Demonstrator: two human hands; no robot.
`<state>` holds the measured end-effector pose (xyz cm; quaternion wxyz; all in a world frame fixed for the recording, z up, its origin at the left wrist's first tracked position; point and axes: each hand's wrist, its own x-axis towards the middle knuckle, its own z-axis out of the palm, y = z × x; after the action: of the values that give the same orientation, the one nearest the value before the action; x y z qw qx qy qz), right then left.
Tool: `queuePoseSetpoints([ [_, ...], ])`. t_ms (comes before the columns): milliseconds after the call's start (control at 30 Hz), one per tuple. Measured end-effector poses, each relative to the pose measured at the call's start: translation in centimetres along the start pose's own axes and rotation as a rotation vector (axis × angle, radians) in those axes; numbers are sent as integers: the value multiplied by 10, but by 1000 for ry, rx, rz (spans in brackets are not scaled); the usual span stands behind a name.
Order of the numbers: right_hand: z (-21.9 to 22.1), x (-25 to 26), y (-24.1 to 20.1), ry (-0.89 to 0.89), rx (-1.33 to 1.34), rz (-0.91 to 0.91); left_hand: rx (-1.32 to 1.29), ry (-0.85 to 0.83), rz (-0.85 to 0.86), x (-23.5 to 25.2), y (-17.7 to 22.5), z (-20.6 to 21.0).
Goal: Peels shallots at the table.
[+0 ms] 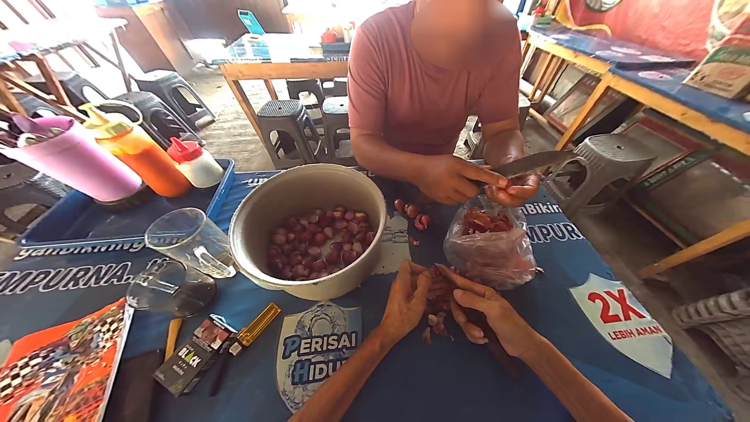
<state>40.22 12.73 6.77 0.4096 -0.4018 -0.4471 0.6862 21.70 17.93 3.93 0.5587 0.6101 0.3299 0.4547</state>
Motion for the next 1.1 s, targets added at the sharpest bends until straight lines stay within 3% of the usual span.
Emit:
queuePoseSetpoints([
  [333,6,0,6,112,-253,-96,83,-8,54,-2,-4,1],
  [600,-2,0,-2,17,101,77,-21,-27,20,-2,0,-1],
  [933,6,1,8,70,-232,-124,-53,-1,-32,0,2,0],
  [1100,4,0,1,80,-79,-15,-119,-19,-84,1,4,-2],
])
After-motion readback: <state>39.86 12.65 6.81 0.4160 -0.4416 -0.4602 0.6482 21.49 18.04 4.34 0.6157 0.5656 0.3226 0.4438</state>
